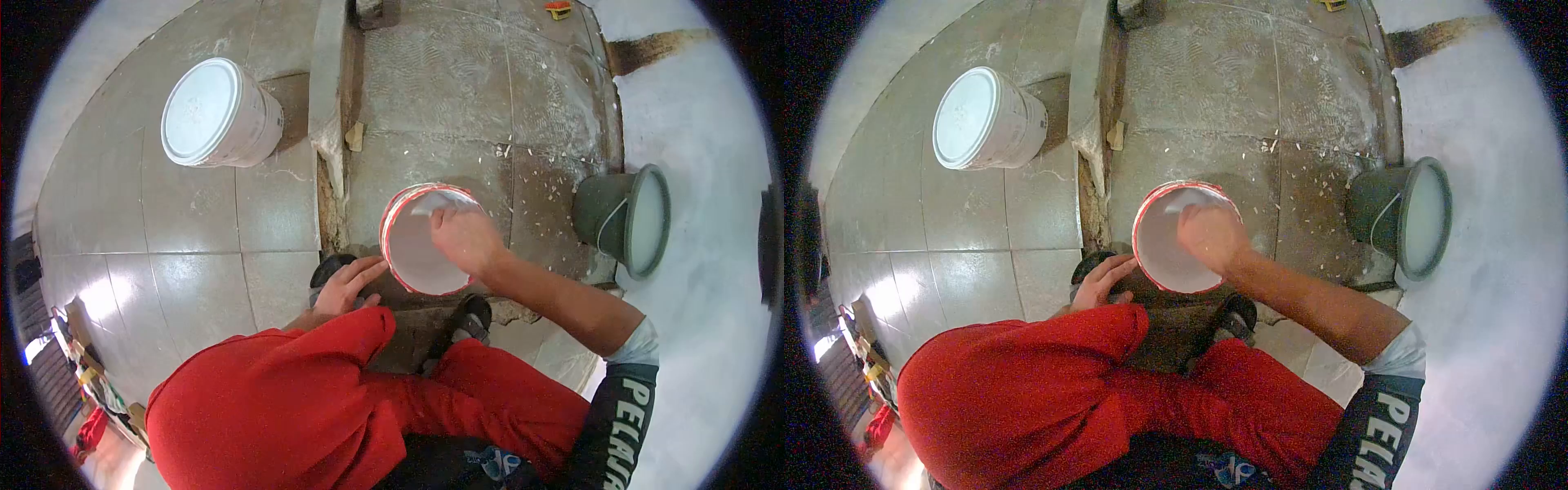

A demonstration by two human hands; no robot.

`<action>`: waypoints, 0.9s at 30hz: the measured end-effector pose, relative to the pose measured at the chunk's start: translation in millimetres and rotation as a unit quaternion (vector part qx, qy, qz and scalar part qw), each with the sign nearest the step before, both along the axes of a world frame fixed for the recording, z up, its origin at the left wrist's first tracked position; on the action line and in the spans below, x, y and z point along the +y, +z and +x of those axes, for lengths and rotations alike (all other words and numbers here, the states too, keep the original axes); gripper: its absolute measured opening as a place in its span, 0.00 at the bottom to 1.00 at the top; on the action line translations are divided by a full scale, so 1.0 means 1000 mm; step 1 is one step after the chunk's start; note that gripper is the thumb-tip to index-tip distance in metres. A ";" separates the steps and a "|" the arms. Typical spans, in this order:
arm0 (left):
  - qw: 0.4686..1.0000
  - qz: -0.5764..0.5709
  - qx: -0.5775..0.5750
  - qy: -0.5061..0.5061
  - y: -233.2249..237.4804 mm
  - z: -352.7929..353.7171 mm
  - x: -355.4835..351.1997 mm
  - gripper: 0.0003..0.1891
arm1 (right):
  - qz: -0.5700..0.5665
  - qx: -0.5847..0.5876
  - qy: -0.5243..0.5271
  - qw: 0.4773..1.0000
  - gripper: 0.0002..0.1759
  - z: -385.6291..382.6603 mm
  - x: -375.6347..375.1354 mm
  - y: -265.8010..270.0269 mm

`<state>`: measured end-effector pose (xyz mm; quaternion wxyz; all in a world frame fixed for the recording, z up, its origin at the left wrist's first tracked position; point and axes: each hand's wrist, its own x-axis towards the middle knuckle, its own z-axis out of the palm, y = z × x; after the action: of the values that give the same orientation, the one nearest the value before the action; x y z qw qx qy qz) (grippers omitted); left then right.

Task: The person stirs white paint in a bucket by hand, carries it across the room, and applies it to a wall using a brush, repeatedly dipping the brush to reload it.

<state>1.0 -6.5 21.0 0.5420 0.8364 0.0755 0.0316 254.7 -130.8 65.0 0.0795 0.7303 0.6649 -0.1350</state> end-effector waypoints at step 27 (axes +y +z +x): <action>1.000 0.020 -0.012 0.004 -0.008 0.000 -0.003 0.35 | -0.052 0.080 -0.185 0.978 0.10 0.008 0.000 0.011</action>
<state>1.2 -9.9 13.5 0.5263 0.8461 0.0715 0.0449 262.7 -130.6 75.6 0.0379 0.8222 0.5149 -0.2398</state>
